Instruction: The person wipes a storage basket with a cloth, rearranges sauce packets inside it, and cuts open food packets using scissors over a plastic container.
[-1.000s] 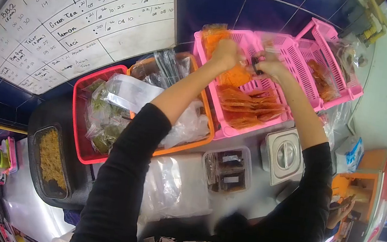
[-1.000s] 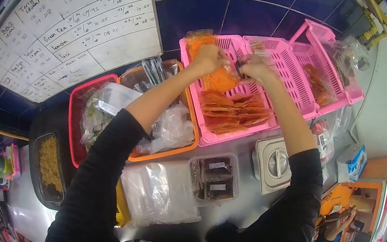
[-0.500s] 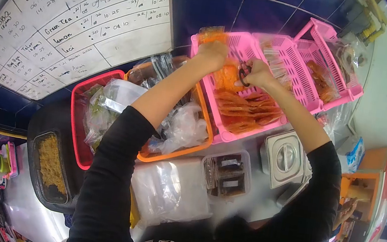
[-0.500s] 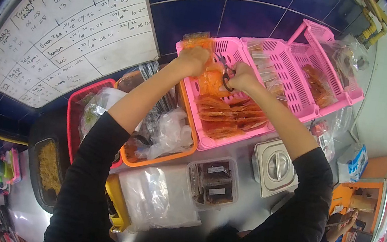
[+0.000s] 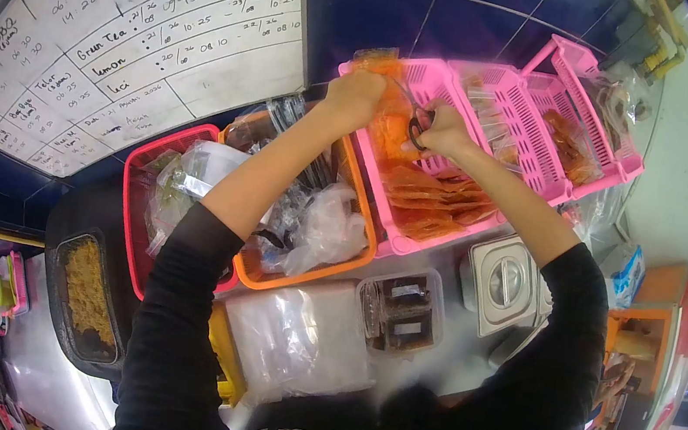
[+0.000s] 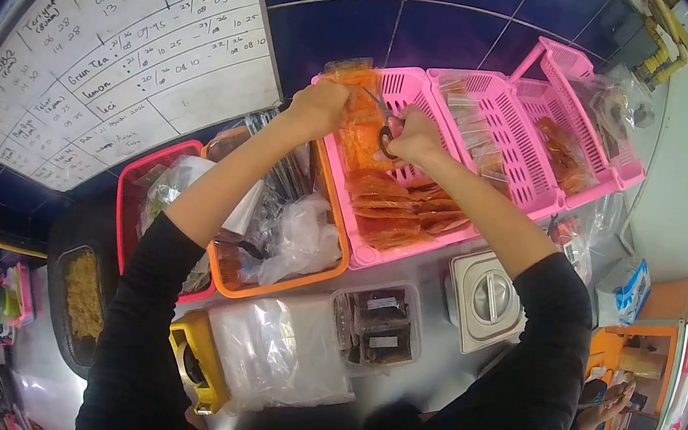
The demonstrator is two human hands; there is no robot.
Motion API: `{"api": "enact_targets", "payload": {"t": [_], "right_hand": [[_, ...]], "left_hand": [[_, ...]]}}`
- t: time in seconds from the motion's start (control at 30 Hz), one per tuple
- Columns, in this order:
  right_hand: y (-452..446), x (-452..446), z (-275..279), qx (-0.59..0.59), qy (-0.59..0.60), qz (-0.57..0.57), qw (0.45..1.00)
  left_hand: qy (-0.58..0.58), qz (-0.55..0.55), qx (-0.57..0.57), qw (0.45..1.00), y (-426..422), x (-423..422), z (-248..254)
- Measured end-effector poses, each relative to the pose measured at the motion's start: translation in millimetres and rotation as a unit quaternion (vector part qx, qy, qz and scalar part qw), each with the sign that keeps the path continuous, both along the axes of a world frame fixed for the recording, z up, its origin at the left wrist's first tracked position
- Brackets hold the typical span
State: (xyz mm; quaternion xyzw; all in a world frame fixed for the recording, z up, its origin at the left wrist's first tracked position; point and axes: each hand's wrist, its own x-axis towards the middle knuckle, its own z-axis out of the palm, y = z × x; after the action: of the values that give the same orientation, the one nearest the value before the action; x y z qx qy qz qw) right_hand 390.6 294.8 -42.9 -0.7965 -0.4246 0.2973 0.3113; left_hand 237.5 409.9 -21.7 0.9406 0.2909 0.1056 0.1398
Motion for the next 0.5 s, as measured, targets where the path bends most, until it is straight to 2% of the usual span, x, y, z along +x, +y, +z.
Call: {"api": "enact_targets", "payload": {"t": [0.07, 0.2, 0.27, 0.43, 0.5], "right_hand": [[4, -7, 5, 0.021, -0.006, 0.006, 1.000], [18, -16, 11, -0.009, -0.015, 0.014, 1.000], [25, -15, 8, -0.007, -0.016, 0.019, 1.000], [35, -14, -7, 0.104, -0.072, -0.012, 0.992], [33, -13, -8, 0.119, -0.060, -0.012, 0.991]], "left_hand": [[-0.043, -0.029, -0.004, 0.999, 5, -3, -1], [-0.052, -0.004, -0.010, 0.999, 9, -5, 0], [-0.118, -0.013, -0.018, 0.993, 15, -10, -1], [-0.200, -0.032, -0.109, 0.973, 24, -15, 4], [-0.222, -0.035, -0.142, 0.964, 24, -18, 3]]}}
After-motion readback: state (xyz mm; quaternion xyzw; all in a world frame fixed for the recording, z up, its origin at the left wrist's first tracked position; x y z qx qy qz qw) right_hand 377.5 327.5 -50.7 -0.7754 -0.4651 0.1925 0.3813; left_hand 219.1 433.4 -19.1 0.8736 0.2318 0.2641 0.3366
